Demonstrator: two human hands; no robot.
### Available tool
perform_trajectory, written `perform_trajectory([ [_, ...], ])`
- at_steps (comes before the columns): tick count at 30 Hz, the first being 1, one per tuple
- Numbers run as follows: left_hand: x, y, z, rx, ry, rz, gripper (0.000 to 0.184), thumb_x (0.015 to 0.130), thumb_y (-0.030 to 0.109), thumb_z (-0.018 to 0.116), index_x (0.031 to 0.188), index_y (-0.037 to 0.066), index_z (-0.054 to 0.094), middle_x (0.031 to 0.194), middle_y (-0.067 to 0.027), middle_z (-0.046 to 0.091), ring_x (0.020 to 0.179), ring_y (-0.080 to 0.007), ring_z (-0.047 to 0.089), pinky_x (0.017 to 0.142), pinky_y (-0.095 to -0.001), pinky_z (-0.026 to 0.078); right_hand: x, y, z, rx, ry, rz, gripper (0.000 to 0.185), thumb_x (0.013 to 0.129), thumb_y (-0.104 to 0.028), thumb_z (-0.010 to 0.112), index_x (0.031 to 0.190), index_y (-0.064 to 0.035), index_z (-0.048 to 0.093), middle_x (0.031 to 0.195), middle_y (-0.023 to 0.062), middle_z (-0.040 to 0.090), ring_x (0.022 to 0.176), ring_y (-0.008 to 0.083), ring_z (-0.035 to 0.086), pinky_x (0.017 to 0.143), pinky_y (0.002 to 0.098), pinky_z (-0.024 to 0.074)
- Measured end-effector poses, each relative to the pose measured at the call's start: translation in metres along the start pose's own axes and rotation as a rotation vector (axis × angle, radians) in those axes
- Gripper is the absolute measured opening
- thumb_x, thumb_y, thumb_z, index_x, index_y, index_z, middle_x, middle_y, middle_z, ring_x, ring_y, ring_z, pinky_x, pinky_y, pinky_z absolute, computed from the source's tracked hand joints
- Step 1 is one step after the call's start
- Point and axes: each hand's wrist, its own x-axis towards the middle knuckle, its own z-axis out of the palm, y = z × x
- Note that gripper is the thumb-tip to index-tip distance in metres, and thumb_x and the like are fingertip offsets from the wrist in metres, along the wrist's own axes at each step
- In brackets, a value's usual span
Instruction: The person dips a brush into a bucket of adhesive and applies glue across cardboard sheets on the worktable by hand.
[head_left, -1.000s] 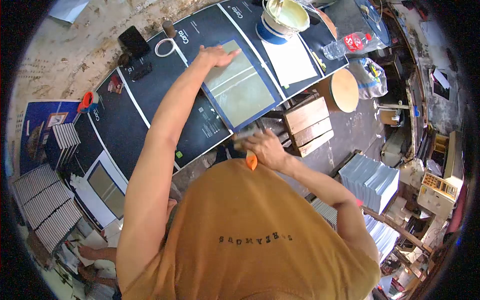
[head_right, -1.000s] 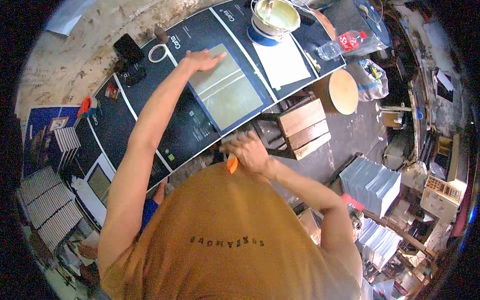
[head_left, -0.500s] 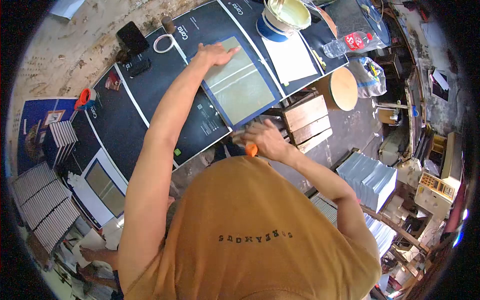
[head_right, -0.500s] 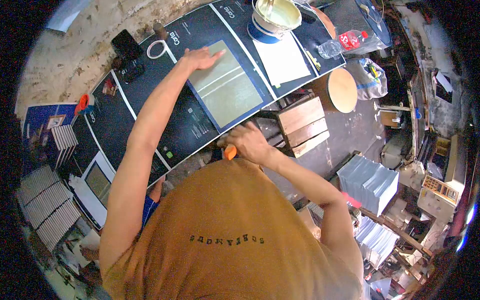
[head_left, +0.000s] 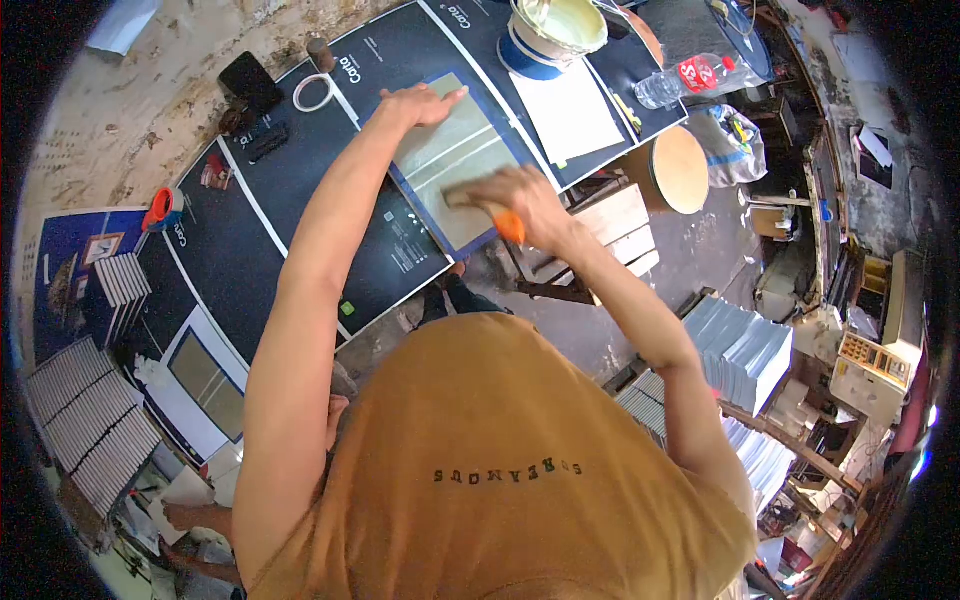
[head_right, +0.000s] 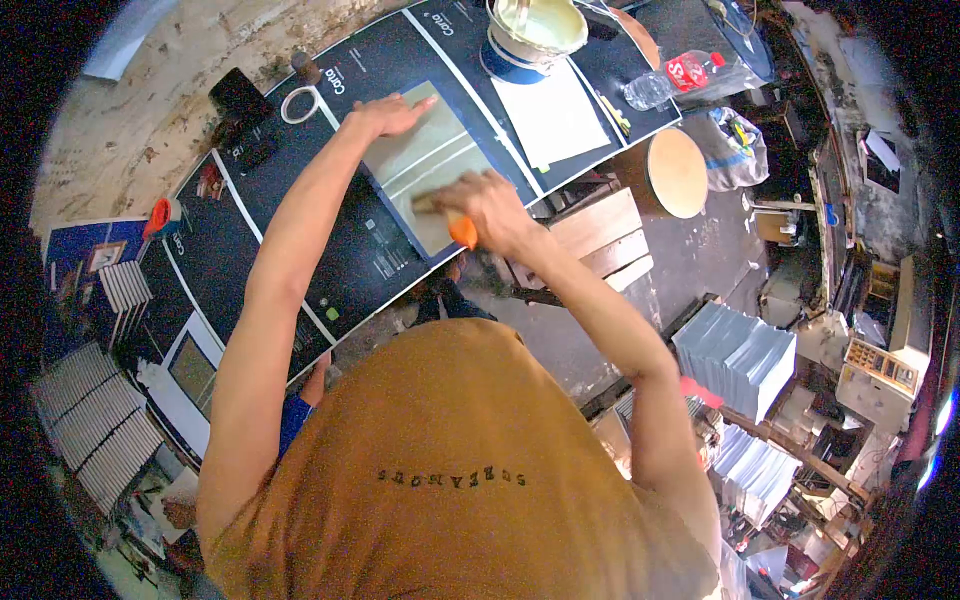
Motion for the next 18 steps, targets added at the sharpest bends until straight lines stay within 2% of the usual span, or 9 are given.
perform_trajectory([
  [2,-0.003,0.009,-0.003,0.024,-0.032,-0.071,0.098,0.088,0.082,0.013,0.147,0.009,0.044,0.159,-0.0133,0.028,0.144,-0.0367,0.031,0.115,-0.0664,0.015,0.026,0.020,0.018,-0.001,0.092,-0.070,0.033,0.078,-0.013,0.064,0.110,-0.0189,0.070,0.104,0.0039,0.069,0.103,0.0235,0.061,0.086,0.0377,0.0460],
  [5,-0.008,0.016,-0.007,0.043,-0.077,-0.091,0.093,0.091,0.078,0.012,0.148,0.012,0.043,0.161,-0.0120,0.025,0.147,-0.0343,0.026,0.115,-0.0663,0.013,0.015,0.026,0.036,0.036,-0.103,-0.074,0.032,0.077,-0.014,0.065,0.108,-0.0189,0.071,0.101,0.0056,0.070,0.101,0.0249,0.062,0.087,0.0382,0.0464],
  [8,-0.002,0.009,0.002,0.042,-0.091,-0.076,0.090,0.092,0.077,0.012,0.148,0.013,0.043,0.162,-0.0112,0.023,0.148,-0.0331,0.023,0.115,-0.0660,0.011,-0.033,0.010,0.018,-0.013,-0.346,-0.063,0.032,0.077,-0.014,0.064,0.107,-0.0205,0.072,0.099,0.0072,0.070,0.100,0.0256,0.063,0.087,0.0382,0.0471],
  [11,0.002,0.001,0.002,0.001,-0.055,-0.073,0.090,0.092,0.077,0.012,0.149,0.014,0.042,0.162,-0.0108,0.022,0.149,-0.0338,0.022,0.116,-0.0655,0.011,-0.055,0.002,-0.017,-0.053,-0.489,-0.063,0.026,0.080,-0.021,0.067,0.105,-0.0175,0.073,0.106,0.0021,0.070,0.101,0.0211,0.061,0.084,0.0385,0.0460],
  [14,0.003,0.005,0.000,-0.011,-0.062,-0.054,0.095,0.091,0.079,0.012,0.146,0.009,0.045,0.161,-0.0150,0.022,0.148,-0.0345,0.024,0.117,-0.0617,0.015,-0.024,0.002,-0.046,0.032,-0.195,0.028,0.032,0.080,-0.013,0.060,0.107,-0.0235,0.072,0.106,0.0022,0.070,0.101,0.0255,0.063,0.087,0.0383,0.0471],
  [16,0.012,0.005,-0.002,-0.005,-0.089,-0.038,0.098,0.090,0.080,0.013,0.145,0.005,0.045,0.160,-0.0185,0.022,0.147,-0.0355,0.025,0.118,-0.0565,0.018,0.005,0.018,-0.037,0.002,-0.013,-0.030,0.033,0.078,-0.015,0.061,0.108,-0.0244,0.073,0.113,-0.0017,0.070,0.102,0.0234,0.062,0.085,0.0387,0.0469],
  [18,0.034,0.000,0.008,-0.006,-0.135,-0.026,0.100,0.090,0.080,0.015,0.145,0.002,0.043,0.160,-0.0211,0.021,0.147,-0.0373,0.025,0.120,-0.0498,0.021,0.017,0.031,-0.019,0.067,-0.025,-0.088,0.030,0.080,-0.016,0.062,0.107,-0.0239,0.073,0.111,0.0033,0.070,0.099,0.0249,0.064,0.083,0.0398,0.0480],
])
